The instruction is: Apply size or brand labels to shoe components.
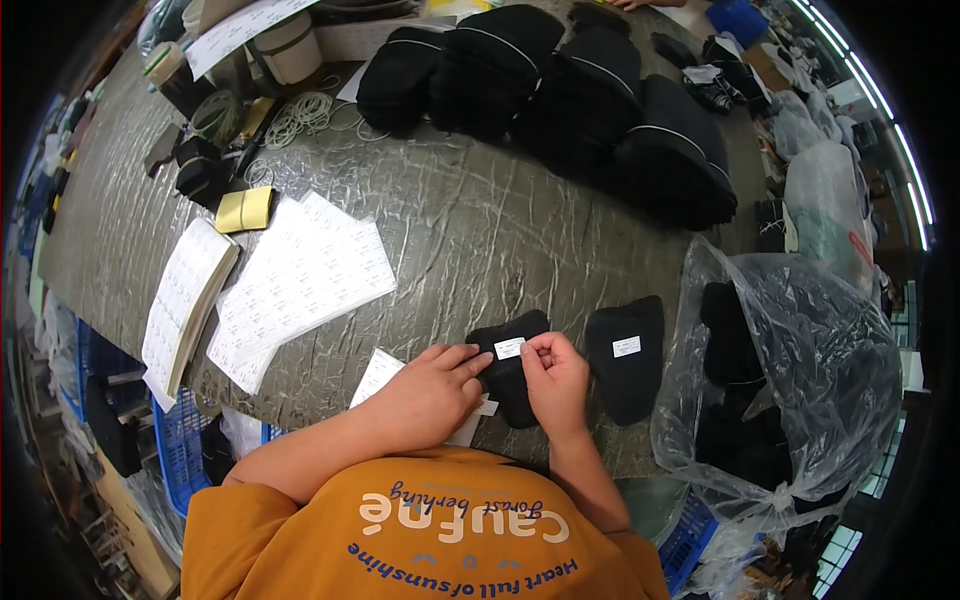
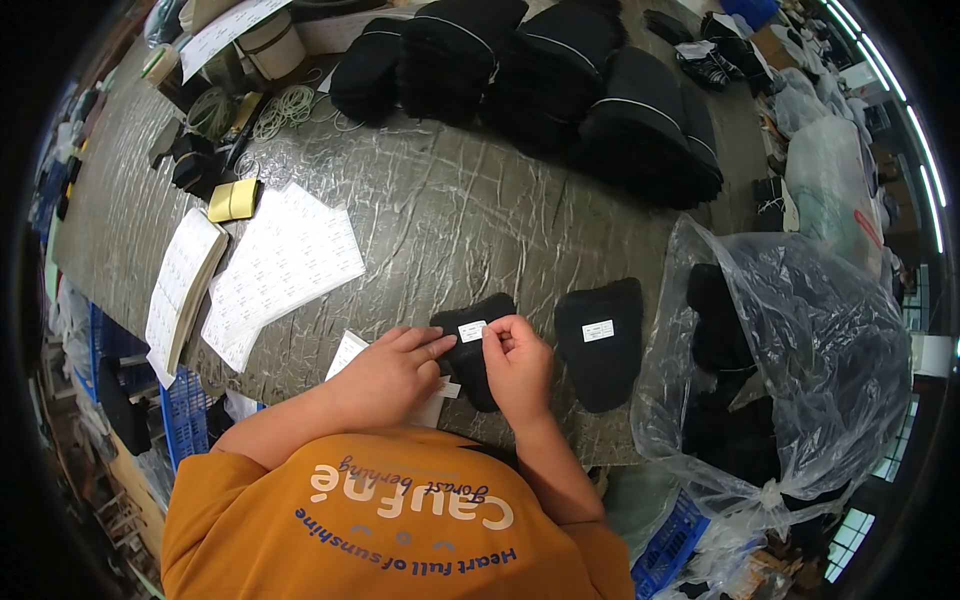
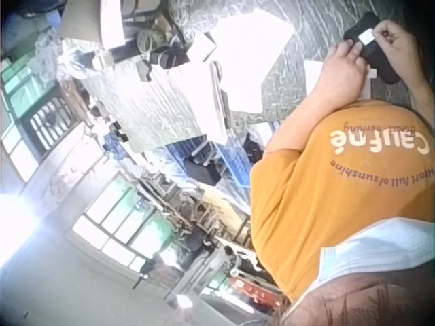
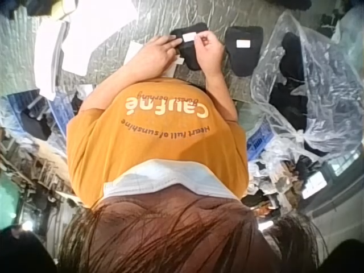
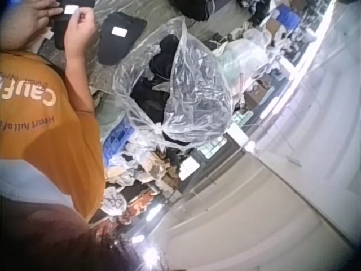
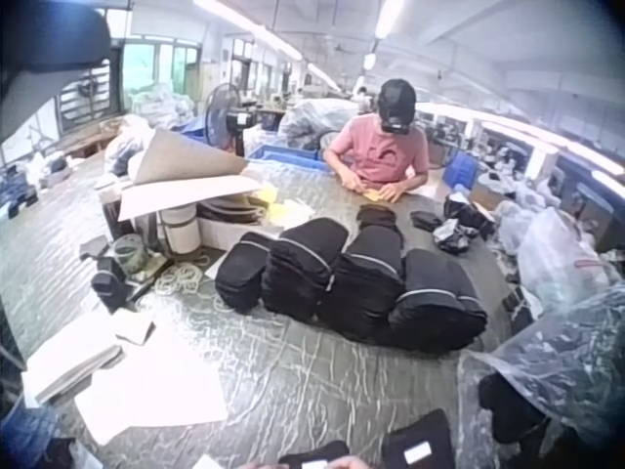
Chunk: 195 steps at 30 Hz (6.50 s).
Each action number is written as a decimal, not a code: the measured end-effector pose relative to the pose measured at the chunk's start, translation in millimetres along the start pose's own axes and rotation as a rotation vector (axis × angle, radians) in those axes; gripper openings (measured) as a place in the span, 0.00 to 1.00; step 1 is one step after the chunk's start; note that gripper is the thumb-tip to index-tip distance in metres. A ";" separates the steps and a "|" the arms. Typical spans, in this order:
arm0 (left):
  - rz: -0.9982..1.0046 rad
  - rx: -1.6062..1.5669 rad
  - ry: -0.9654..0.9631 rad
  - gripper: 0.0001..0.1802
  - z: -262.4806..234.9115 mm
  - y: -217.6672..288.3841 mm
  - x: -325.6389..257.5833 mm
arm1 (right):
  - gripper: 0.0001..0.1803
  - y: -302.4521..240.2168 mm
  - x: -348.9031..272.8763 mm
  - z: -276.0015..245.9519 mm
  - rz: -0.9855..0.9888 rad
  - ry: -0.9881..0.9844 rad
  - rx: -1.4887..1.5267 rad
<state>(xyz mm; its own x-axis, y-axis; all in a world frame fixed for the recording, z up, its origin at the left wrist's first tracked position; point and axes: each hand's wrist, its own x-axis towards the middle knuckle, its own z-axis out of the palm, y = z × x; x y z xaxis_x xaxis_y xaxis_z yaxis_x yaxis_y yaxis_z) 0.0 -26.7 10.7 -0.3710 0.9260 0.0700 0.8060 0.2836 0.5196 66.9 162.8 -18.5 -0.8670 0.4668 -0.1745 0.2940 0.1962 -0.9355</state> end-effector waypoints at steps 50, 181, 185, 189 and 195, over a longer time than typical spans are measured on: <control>0.082 0.062 -0.003 0.07 -5.6 -15.9 20.5 | 0.13 -1.8 5.4 -3.3 -0.224 0.182 -0.335; 0.061 -0.913 -0.462 0.18 18.1 61.2 114.7 | 0.21 -21.0 -91.5 -223.9 -0.796 1.318 -0.880; 0.153 -1.539 -0.819 0.36 24.4 77.1 127.3 | 0.26 -55.7 -90.9 -180.8 -0.931 1.328 -0.831; 0.011 -1.980 -0.788 0.39 18.3 73.3 114.2 | 0.29 -50.7 -79.0 -148.7 -1.097 1.011 -0.803; -0.153 -2.106 -0.088 0.41 -16.0 4.7 81.4 | 0.26 -62.6 -30.4 -95.0 -1.227 0.549 -0.438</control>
<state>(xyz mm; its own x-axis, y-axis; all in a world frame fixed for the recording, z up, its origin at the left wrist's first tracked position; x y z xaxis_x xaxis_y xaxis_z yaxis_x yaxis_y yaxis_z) -33.8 46.1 32.5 -0.2992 0.9527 -0.0534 -0.8518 -0.2414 0.4648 113.1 218.3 74.6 -0.4247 0.0577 0.9035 -0.3346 0.9173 -0.2158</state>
